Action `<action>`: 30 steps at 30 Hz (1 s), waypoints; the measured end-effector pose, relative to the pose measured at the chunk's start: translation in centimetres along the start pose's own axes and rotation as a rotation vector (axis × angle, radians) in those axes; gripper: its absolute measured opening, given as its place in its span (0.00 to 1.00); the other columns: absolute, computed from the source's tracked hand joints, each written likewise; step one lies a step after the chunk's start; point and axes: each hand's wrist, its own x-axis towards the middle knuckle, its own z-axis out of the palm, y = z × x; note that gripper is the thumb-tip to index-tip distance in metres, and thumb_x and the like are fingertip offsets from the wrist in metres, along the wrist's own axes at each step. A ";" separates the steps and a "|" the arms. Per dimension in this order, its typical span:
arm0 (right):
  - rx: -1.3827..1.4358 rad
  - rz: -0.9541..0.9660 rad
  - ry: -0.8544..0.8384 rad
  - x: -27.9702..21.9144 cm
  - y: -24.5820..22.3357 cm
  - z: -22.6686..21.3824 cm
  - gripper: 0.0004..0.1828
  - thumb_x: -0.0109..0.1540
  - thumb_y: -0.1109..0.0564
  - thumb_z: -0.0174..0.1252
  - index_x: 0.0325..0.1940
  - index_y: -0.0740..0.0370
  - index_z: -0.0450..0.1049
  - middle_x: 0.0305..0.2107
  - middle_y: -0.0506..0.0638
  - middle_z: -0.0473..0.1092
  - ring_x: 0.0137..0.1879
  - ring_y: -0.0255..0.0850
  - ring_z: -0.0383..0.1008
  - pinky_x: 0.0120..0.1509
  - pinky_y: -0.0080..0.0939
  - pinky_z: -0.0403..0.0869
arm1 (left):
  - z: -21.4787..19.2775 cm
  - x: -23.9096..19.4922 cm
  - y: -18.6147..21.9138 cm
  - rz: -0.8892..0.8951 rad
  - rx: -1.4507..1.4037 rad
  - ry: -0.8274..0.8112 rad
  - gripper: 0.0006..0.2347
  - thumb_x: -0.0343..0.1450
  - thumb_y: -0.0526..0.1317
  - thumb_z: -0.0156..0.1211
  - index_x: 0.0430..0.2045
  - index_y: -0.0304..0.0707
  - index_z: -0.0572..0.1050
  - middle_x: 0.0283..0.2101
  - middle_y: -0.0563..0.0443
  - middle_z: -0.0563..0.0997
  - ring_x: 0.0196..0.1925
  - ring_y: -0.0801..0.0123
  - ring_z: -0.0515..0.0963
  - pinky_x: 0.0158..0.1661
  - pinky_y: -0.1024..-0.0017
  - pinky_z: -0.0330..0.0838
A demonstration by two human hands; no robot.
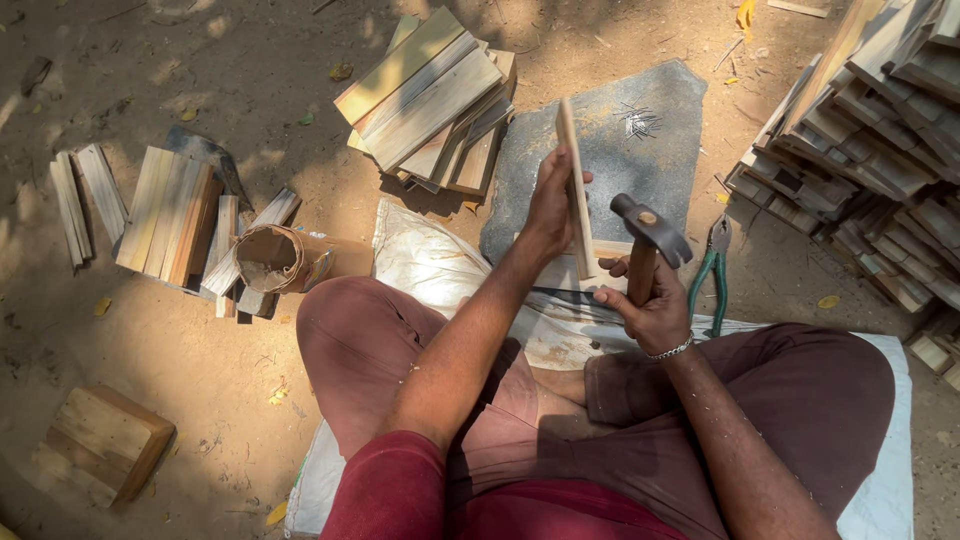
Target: The person sits on the ground and assembles small wooden boxes by nailing thin planks together using a hammer and nails. They repeatedly pick up planks, align them, hammer nails, and stack the finished boxes.
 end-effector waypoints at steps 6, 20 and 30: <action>-0.111 -0.027 0.258 1.4 2.4 -2.4 0.19 0.63 0.60 0.68 0.50 0.61 0.63 0.42 0.47 0.71 0.48 0.36 0.75 0.54 0.38 0.78 | 2.1 0.2 3.2 0.495 1.479 -0.348 0.23 0.67 0.50 0.67 0.57 0.53 0.75 0.44 0.48 0.75 0.46 0.57 0.79 0.47 0.58 0.75; -0.407 0.135 0.295 5.4 6.5 -3.4 0.25 0.57 0.58 0.72 0.53 0.64 0.68 0.43 0.54 0.73 0.48 0.44 0.76 0.52 0.45 0.74 | -7.3 -7.7 1.2 0.525 1.392 0.046 0.23 0.61 0.37 0.75 0.51 0.31 0.75 0.56 0.35 0.69 0.61 0.45 0.68 0.61 0.55 0.65; -0.719 -0.071 0.277 5.6 7.6 -2.8 0.27 0.55 0.59 0.75 0.53 0.66 0.70 0.47 0.58 0.69 0.51 0.51 0.73 0.55 0.52 0.73 | -7.6 -7.9 -1.0 0.418 1.253 0.334 0.20 0.61 0.37 0.75 0.45 0.34 0.74 0.46 0.40 0.71 0.54 0.47 0.69 0.57 0.54 0.64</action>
